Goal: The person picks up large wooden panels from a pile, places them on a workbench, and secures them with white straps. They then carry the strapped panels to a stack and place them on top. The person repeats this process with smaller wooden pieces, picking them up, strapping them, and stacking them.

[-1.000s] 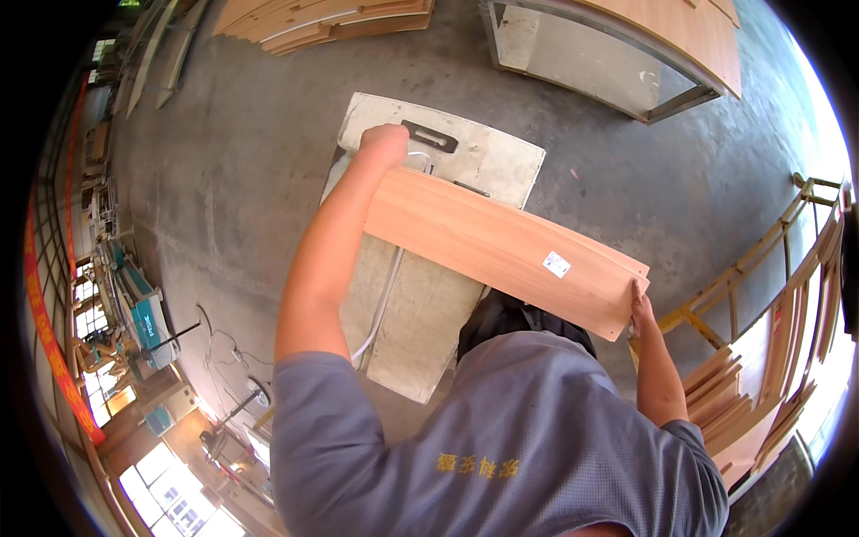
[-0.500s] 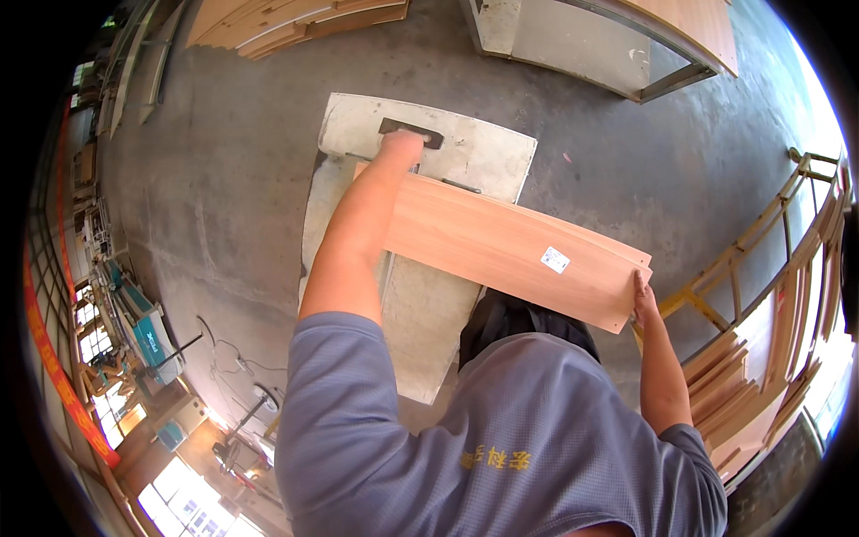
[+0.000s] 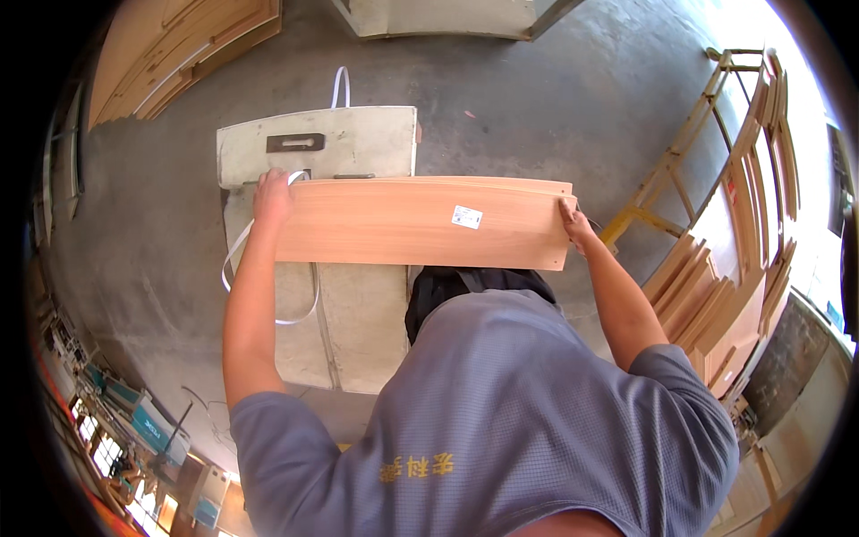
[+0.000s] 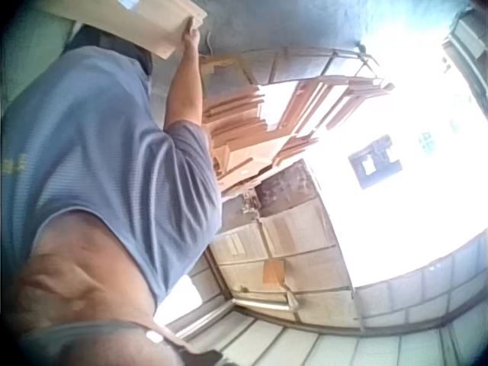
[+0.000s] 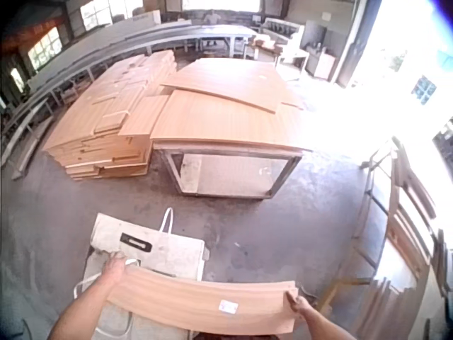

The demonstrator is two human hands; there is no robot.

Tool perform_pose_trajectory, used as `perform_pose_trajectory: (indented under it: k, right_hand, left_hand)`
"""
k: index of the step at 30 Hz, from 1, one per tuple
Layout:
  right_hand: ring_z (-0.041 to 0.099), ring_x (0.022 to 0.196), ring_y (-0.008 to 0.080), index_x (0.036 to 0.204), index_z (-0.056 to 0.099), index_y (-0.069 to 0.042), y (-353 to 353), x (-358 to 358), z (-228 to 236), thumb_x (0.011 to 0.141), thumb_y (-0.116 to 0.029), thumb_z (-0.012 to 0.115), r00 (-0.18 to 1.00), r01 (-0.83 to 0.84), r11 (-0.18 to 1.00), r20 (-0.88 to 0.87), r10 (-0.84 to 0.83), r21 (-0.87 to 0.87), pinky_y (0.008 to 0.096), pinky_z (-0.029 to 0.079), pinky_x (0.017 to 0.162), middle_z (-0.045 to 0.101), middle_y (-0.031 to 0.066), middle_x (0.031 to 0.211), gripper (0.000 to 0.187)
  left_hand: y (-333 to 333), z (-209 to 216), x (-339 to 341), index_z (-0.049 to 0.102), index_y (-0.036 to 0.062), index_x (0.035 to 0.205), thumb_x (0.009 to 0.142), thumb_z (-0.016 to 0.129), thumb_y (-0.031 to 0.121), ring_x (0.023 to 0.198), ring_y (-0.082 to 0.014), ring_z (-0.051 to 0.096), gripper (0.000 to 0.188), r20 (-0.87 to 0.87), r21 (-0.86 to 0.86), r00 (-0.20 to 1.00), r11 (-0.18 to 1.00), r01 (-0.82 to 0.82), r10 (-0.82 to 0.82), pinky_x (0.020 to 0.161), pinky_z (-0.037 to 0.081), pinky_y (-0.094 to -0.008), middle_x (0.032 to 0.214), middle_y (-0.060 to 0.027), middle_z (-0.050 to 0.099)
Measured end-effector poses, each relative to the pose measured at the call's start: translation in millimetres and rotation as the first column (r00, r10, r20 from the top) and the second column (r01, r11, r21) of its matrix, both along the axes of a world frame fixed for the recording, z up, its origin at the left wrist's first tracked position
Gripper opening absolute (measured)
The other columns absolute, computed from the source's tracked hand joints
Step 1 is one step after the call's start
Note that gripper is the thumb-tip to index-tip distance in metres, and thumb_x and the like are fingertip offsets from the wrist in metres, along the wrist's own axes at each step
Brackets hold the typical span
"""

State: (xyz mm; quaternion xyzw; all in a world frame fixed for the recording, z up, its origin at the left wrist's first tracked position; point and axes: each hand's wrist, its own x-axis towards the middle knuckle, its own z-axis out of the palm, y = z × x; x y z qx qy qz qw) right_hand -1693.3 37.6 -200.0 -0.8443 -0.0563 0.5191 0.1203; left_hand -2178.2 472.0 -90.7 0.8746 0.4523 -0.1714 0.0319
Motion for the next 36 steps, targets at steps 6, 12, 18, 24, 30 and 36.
perform_pose_trajectory:
  k: [6,12,18,24,30,36]
  right_hand:
    - [0.056,0.105,0.0239,0.122,0.054,0.002,4,-3,7,0.078,-0.082,0.037,0.986,0.122,0.992,-0.114,-0.125,-0.033,0.0404,0.045,0.086,0.059,0.0135,0.115,0.096]
    - [0.044,0.123,0.026,0.133,0.047,-0.002,2,-8,6,0.079,-0.08,0.039,0.98,0.178,0.98,-0.107,-0.168,0.09,0.0438,0.037,0.1,0.05,0.0158,0.132,0.094]
    - [0.043,0.125,0.0251,0.133,0.045,-0.001,-4,-20,17,0.087,-0.071,0.036,0.989,0.133,0.981,-0.075,-0.124,0.14,0.0367,0.029,0.106,0.05,0.0159,0.133,0.084]
    - [0.045,0.12,0.0202,0.135,0.044,-0.001,5,-12,18,0.094,-0.061,0.034,0.991,0.006,0.968,-0.13,0.027,0.251,0.0334,0.03,0.104,0.052,0.0116,0.13,0.073]
    - [0.052,0.111,0.0234,0.129,0.048,0.0,-15,-10,1,0.091,-0.064,0.037,0.998,0.052,0.969,-0.036,-0.044,0.24,0.0342,0.037,0.098,0.058,0.0158,0.119,0.076]
    - [0.049,0.117,0.0268,0.134,0.043,0.0,0,-13,17,0.09,-0.067,0.037,0.996,0.059,0.973,-0.084,-0.041,0.223,0.0346,0.035,0.101,0.054,0.0189,0.125,0.08]
  left_hand:
    - [-116,-20,150,0.05,0.0002,0.126,0.079,0.064,0.013,0.121,-0.0323,0.047,0.051,0.572,-0.312,0.811,0.881,0.356,-0.125,0.104,0.038,-0.0403,0.13,-0.0163,0.05]
    - [-249,-75,344,0.05,0.0007,0.125,0.079,0.068,0.031,0.122,-0.0282,0.048,0.058,0.529,-0.454,0.827,0.76,0.465,-0.19,0.103,0.039,-0.0383,0.13,-0.015,0.052]
    - [-245,-55,369,0.056,0.0083,0.116,0.079,0.068,0.033,0.112,-0.0248,0.056,0.046,0.308,-0.625,0.927,0.689,0.368,-0.215,0.095,0.045,-0.0387,0.121,-0.0078,0.059]
    - [-248,-93,370,0.064,0.0072,0.107,0.076,0.067,0.02,0.104,-0.0288,0.061,0.033,0.36,-0.586,0.917,0.724,0.363,-0.169,0.087,0.051,-0.0398,0.109,-0.0131,0.065]
    - [-253,-56,373,0.063,0.0074,0.111,0.077,0.063,0.013,0.111,-0.0247,0.058,0.035,0.278,-0.603,0.941,0.728,0.327,-0.192,0.096,0.045,-0.0375,0.115,-0.0122,0.063]
    - [-242,-68,309,0.052,0.0043,0.122,0.077,0.065,0.022,0.12,-0.0277,0.048,0.05,0.47,-0.494,0.883,0.831,0.257,0.006,0.105,0.032,-0.0419,0.125,-0.0142,0.054]
